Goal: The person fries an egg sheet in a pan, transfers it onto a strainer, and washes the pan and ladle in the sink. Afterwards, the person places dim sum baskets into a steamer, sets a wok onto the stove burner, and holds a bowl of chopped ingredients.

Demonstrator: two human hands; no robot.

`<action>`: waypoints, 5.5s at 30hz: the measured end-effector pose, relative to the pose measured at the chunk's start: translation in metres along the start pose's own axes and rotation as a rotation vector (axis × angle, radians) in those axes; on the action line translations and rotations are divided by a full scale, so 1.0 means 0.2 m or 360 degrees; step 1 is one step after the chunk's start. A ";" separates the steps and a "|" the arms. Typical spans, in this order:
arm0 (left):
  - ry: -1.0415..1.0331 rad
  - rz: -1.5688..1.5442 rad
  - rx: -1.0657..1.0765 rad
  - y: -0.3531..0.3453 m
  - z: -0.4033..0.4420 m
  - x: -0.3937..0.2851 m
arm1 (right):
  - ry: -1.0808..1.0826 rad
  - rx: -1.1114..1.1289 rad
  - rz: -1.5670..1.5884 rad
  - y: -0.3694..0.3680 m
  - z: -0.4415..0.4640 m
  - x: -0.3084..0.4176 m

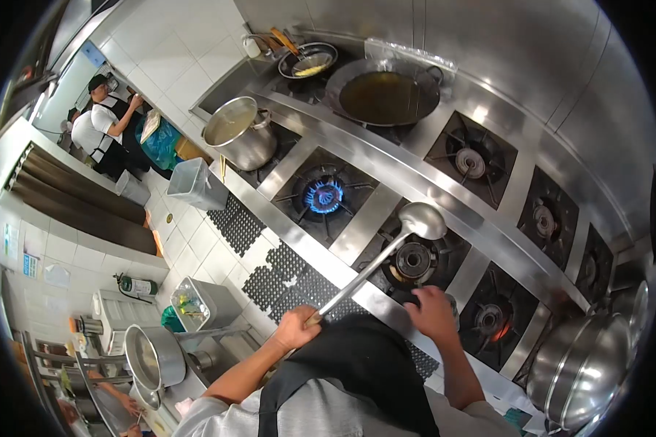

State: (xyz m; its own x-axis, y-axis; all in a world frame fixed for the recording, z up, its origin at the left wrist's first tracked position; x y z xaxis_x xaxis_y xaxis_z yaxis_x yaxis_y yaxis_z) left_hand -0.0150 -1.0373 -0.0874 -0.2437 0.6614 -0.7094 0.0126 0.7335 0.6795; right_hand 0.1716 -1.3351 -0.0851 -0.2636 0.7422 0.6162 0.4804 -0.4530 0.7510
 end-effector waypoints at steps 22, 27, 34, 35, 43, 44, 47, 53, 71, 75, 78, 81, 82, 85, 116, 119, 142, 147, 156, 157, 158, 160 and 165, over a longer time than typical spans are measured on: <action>0.0462 -0.1258 -0.0032 0.20 -0.77 1.61 | -0.1049 -0.1261 0.1208 -0.77 -0.08 -0.23; 0.0498 -0.1023 0.0053 0.37 -0.60 1.58 | -0.0851 -0.1341 0.1275 -0.42 0.16 0.13; 0.0453 -0.0763 0.0083 0.83 -0.15 1.64 | -0.0450 -0.1579 0.1951 -0.10 0.59 0.64; 0.0449 -0.0838 0.0036 0.86 -0.08 1.75 | -0.0420 -0.1543 0.1974 -0.14 0.65 0.65; 0.0612 -0.0658 0.0083 1.56 0.35 2.10 | -0.0448 -0.1949 0.2226 -0.32 1.16 0.89; 0.0603 -0.0630 0.0078 1.65 0.43 2.11 | -0.0429 -0.1961 0.2180 -0.28 1.21 0.93; 0.0605 -0.0490 -0.0007 1.93 0.64 2.18 | -0.0383 -0.1974 0.2045 -0.17 1.36 1.05; 0.0726 -0.0828 -0.0169 2.40 1.06 2.25 | -0.0361 -0.2002 0.1744 0.01 1.38 1.52; 0.0018 -0.1142 0.0240 3.46 3.60 2.39 | 0.0575 -0.1289 0.3061 -0.67 1.85 3.04; -0.0168 -0.1480 0.0483 3.24 4.03 2.11 | 0.0403 -0.1444 0.3056 -0.80 1.87 3.36; -0.0094 -0.1736 0.0473 3.09 4.38 1.93 | 0.0304 -0.1487 0.3018 -0.89 1.89 3.51; -0.0036 -0.2019 0.0543 2.98 4.70 1.76 | 0.0088 -0.1630 0.2856 -0.97 1.89 3.63; -0.0026 -0.2138 0.0593 2.96 4.78 1.69 | 0.0019 -0.1649 0.2794 -0.99 1.89 3.66; 0.0154 -0.2588 0.0584 2.95 4.95 1.52 | -0.0229 -0.1799 0.2649 -1.06 1.87 3.76; 0.0027 -0.2155 0.2219 3.12 3.49 1.35 | 0.0500 -0.0887 0.3204 -0.04 3.34 3.17; 0.0094 -0.2101 0.2105 3.07 3.55 1.34 | 0.0982 -0.0467 0.3463 0.18 3.30 3.32; 0.0577 -0.2268 0.2198 3.06 3.62 1.49 | 0.0422 -0.0513 0.3633 -0.55 3.38 3.12; 0.0710 -0.2017 0.1998 2.97 3.86 1.56 | 0.0342 -0.0596 0.3751 -0.55 3.42 3.10; 0.0511 -0.2160 0.1796 3.18 3.94 1.74 | 0.0218 -0.0782 0.3477 -0.72 2.90 3.24; 0.0529 -0.2116 0.1862 3.19 4.00 1.85 | 0.0272 -0.0893 0.3415 -0.74 2.77 3.24; 0.0453 -0.1968 0.1736 3.25 4.00 1.93 | 0.0319 -0.0973 0.3348 -0.78 2.65 3.26; 0.0323 -0.1829 0.1493 3.40 4.01 2.16 | 0.0254 -0.1270 0.3149 -0.83 2.38 3.29; 0.0322 -0.1898 0.1158 3.79 3.71 2.70 | 0.0178 -0.2011 0.2901 -0.91 1.71 3.10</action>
State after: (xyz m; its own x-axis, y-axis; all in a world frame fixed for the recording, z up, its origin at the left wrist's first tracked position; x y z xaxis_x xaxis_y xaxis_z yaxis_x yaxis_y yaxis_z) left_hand 0.5816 -0.0069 -0.0938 -0.5957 -0.3929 -0.7006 0.1785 0.7857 -0.5923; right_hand 0.2075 -0.6231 0.0801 -0.3462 -0.7286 0.5910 -0.4276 -0.4382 -0.7907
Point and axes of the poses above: each hand's wrist, its own z-axis towards the middle knuckle, its own y-axis out of the back of the hand, x = y × z, the point moved 6 cm from there along z, towards the middle knuckle, and after that the axes turned 4 degrees about -y, right-handed, at the moved point
